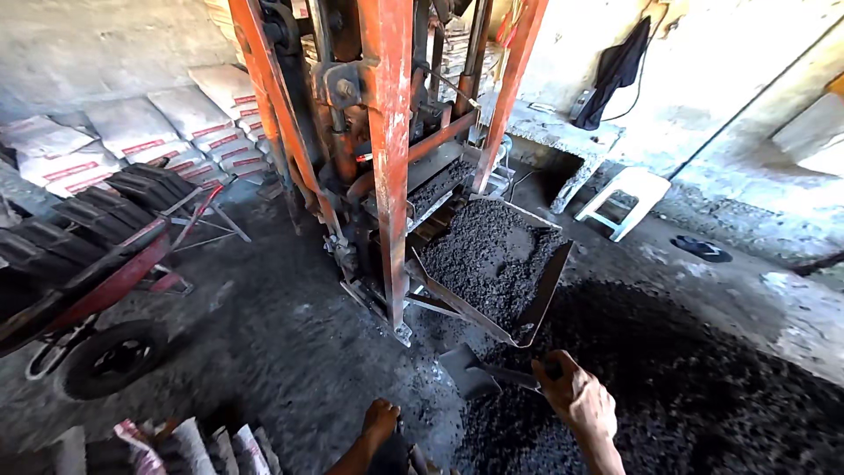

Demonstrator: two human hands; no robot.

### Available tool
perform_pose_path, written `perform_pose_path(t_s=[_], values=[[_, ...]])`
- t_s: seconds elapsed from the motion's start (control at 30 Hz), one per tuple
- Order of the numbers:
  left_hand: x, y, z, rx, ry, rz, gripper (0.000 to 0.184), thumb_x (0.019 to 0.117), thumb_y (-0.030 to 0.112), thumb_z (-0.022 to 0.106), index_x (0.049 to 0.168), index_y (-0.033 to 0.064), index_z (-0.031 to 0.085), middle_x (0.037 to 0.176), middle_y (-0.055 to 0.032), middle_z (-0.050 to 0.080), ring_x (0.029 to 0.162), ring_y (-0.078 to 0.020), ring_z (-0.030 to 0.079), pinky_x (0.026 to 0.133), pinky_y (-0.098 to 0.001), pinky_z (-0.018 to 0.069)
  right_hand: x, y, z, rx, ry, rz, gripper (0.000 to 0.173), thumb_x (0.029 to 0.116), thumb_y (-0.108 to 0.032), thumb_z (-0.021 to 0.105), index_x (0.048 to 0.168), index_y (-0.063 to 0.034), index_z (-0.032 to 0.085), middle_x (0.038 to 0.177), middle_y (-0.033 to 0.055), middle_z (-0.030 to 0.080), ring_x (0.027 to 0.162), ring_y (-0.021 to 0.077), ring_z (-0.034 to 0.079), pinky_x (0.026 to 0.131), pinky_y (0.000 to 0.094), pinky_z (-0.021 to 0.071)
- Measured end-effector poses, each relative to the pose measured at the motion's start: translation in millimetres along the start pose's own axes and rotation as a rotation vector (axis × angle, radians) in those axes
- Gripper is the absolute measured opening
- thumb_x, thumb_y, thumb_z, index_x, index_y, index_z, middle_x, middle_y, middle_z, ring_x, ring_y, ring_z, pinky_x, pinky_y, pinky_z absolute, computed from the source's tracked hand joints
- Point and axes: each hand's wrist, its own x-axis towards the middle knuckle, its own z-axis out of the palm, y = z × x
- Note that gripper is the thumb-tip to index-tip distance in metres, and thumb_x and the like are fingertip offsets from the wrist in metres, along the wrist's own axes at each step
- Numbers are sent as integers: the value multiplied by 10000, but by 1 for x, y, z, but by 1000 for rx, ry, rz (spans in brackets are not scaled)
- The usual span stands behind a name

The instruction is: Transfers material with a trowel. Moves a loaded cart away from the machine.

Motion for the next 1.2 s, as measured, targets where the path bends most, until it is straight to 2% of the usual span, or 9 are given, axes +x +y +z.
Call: perform_pose_path(t_s=[0.13,0.3,0.57,0.7,0.9,1.1,1.2], values=[[-1,-5,-2,-4,2,-20,485,1048,378,555,1319,-18,623,1220,-226,686,1078,-332,703,975,-511,561,-2,-1,-1,4,-1,7,414,875,-623,636,1096,-287,733,872,112,758,789,377,724,632,624,527],[-5,-15,-6,7,12,-62,462,1044,366,554,1277,-22,646,1189,-222,701,1071,-334,704,975,-514,553,1,0,1,1,4,-5,399,877,-611,641,1072,-275,733,865,111,755,787,372,723,629,617,527],[-3,-29,-6,-54,39,-70,486,1040,395,558,1300,-8,631,1166,-208,704,1029,-314,713,941,-495,571,6,-10,4,-12,0,-41,405,881,-605,637,1072,-259,725,852,109,752,778,371,723,622,612,528],[-6,-27,-5,-94,37,-78,492,1043,387,565,1320,-16,617,1198,-218,692,1059,-324,705,959,-499,565,5,-17,5,-25,-10,-63,407,870,-604,641,1082,-266,727,851,110,753,773,369,725,617,608,532],[-11,-26,-5,-60,43,-64,478,1056,394,537,1267,-20,650,1168,-211,704,1050,-317,706,961,-495,557,3,-25,9,-13,-7,-112,387,851,-608,640,1049,-288,729,837,87,751,757,348,724,600,596,532],[-7,-33,-6,-68,54,-60,493,1045,411,553,1286,-9,643,1173,-214,704,1053,-329,707,956,-514,564,2,-31,9,-32,-42,-138,431,850,-653,621,1058,-287,715,843,87,749,768,341,728,615,598,543],[-8,-32,-6,-93,69,-74,490,1044,403,561,1305,-5,634,1177,-213,702,1045,-326,709,946,-509,570,1,-34,8,-33,-58,-146,455,850,-658,625,1110,-296,721,864,93,756,782,351,729,627,595,547]])
